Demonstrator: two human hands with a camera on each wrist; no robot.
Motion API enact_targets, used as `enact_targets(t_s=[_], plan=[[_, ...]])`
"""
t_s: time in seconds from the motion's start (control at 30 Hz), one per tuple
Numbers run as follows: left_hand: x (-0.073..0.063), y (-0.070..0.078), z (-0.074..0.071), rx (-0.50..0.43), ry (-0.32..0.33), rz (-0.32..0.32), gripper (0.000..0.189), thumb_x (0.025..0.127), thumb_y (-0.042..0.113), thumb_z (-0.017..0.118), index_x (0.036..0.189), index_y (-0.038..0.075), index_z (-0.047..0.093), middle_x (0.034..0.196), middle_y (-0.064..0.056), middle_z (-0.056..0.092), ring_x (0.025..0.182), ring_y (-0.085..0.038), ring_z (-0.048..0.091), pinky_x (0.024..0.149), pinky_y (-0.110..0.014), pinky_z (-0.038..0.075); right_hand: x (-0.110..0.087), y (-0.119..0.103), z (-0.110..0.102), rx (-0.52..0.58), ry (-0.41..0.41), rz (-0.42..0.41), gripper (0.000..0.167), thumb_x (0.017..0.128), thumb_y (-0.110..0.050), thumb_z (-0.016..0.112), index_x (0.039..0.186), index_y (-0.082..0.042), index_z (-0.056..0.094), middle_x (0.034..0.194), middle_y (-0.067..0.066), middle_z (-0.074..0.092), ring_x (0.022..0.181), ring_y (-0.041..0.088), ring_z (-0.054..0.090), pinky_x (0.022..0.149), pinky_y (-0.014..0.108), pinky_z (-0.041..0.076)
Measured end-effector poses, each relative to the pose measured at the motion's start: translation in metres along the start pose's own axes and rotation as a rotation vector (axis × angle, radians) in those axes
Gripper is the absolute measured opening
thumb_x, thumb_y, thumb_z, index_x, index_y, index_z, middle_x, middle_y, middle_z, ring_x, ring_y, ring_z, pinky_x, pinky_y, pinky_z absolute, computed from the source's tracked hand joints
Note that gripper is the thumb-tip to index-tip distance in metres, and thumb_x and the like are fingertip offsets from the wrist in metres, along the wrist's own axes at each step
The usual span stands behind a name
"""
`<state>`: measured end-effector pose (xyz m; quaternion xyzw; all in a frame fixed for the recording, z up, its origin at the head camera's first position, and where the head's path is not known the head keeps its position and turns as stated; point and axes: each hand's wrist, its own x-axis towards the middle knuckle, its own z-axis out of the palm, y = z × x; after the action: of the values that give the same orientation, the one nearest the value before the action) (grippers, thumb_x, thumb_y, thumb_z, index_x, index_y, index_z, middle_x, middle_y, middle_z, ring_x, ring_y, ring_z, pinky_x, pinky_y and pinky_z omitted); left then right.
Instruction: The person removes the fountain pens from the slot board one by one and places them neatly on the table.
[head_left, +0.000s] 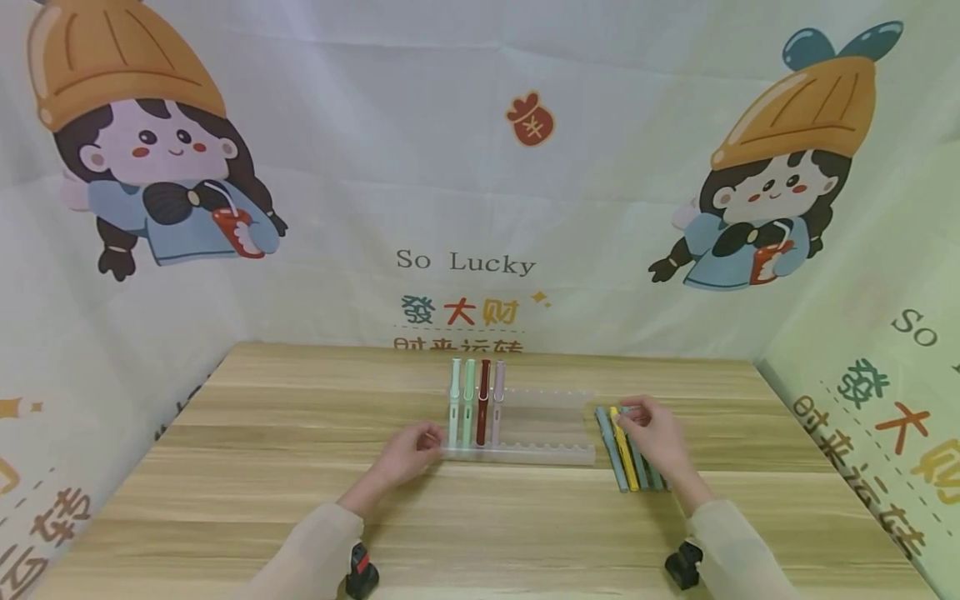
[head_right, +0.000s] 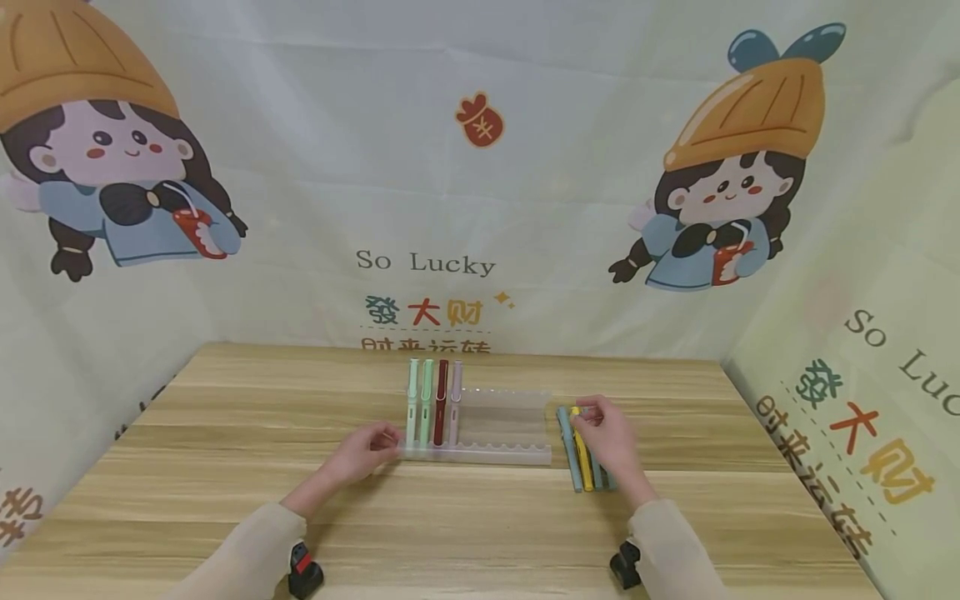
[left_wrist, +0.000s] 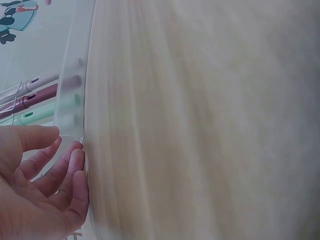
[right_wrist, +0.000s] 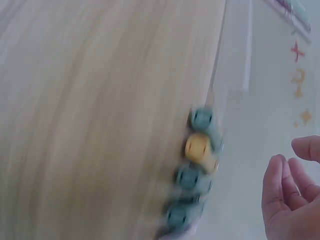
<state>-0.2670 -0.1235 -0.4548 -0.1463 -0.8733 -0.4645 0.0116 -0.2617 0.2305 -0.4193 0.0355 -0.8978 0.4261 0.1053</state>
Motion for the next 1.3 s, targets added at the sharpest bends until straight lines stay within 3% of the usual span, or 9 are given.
enact_targets(t_s=[0.27,0.5,0.77,1.1,1.3], plan=[[0.000,-0.002,0.001,-0.005,-0.008,0.000,0.014,0.077,-0.002,0.061,0.090,-0.003,0.057,0.083,-0.008,0.059,0.080,-0.024,0.056,0.072,-0.034,0.047,0.001,-0.016,0.034,0.154,-0.022,-0.065,0.027,0.082,-0.004,0.058,0.108,0.003,0.054,0.089,0.012,0.059,0.080,0.024,0.055,0.065,0.028,0.049],[0.001,-0.002,0.001,-0.020,-0.006,-0.006,0.014,0.077,-0.002,0.060,0.091,-0.003,0.057,0.083,-0.007,0.058,0.080,-0.023,0.056,0.071,-0.034,0.047,0.001,-0.042,0.060,0.320,-0.017,-0.083,0.027,0.080,0.002,0.060,0.106,0.005,0.055,0.090,0.022,0.060,0.078,0.029,0.058,0.060,0.029,0.051],[0.001,-0.001,0.001,-0.026,-0.003,-0.015,0.014,0.077,-0.003,0.060,0.090,-0.003,0.057,0.082,-0.007,0.058,0.079,-0.022,0.056,0.070,-0.033,0.048,0.007,-0.053,0.089,0.312,-0.031,-0.094,0.030,0.078,0.001,0.061,0.107,0.000,0.055,0.089,0.013,0.062,0.081,0.025,0.058,0.065,0.031,0.050],[0.000,0.001,0.001,-0.022,0.002,-0.010,0.013,0.077,-0.003,0.060,0.090,-0.004,0.057,0.082,-0.008,0.058,0.078,-0.023,0.056,0.070,-0.033,0.048,0.009,-0.064,0.111,0.403,-0.042,-0.109,0.037,0.078,0.004,0.058,0.113,0.004,0.049,0.096,0.024,0.058,0.085,0.031,0.058,0.073,0.034,0.049],[-0.001,0.001,0.001,-0.020,0.000,-0.013,0.013,0.077,-0.003,0.060,0.089,-0.003,0.057,0.082,-0.007,0.058,0.079,-0.023,0.056,0.071,-0.033,0.048,0.011,-0.068,0.120,0.392,-0.074,-0.074,0.045,0.077,0.005,0.057,0.120,0.002,0.044,0.100,0.022,0.057,0.089,0.031,0.057,0.075,0.034,0.049]])
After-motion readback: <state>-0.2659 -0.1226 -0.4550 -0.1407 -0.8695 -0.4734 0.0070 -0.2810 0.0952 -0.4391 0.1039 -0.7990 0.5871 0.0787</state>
